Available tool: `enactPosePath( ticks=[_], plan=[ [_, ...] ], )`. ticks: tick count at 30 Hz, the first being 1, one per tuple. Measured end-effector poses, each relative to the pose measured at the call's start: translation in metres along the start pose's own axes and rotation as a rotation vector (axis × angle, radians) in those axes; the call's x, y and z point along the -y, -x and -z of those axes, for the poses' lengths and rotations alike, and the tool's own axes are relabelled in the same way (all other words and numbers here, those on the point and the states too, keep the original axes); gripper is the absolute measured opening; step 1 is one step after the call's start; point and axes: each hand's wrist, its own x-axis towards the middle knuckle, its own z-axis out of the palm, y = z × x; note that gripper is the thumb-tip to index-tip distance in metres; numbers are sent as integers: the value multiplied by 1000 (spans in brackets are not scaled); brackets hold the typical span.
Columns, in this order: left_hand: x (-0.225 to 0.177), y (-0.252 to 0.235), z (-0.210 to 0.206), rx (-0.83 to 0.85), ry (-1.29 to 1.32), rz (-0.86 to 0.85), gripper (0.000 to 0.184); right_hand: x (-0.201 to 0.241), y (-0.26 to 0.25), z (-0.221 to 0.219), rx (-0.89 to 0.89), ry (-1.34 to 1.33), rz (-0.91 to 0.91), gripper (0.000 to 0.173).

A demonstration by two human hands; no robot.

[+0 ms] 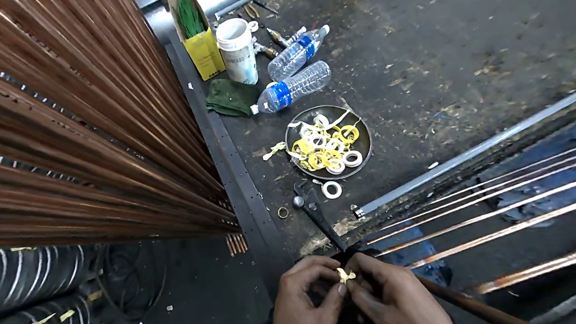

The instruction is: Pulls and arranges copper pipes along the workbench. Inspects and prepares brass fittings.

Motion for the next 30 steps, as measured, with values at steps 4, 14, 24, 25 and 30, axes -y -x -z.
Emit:
enactPosePath(
  ticks=[4, 14, 24, 25, 30],
  plan=[
    [2, -3, 2, 16, 74, 29, 10, 1, -5, 0, -25, 84, 31, 13],
    [28, -9, 13, 13, 551, -30, 21, -25, -22, 16, -232, 71, -14, 10],
    [25, -12, 29, 157, 1165, 260, 28, 33, -181, 66, -706, 127, -189, 25],
    [25, -11, 32, 160, 1162, 249, 28, 28, -201, 75, -705, 160, -229, 28],
    [53, -29, 56, 34, 870, 195, 20, 0, -261, 93, -547, 318, -318, 52]
  ],
)
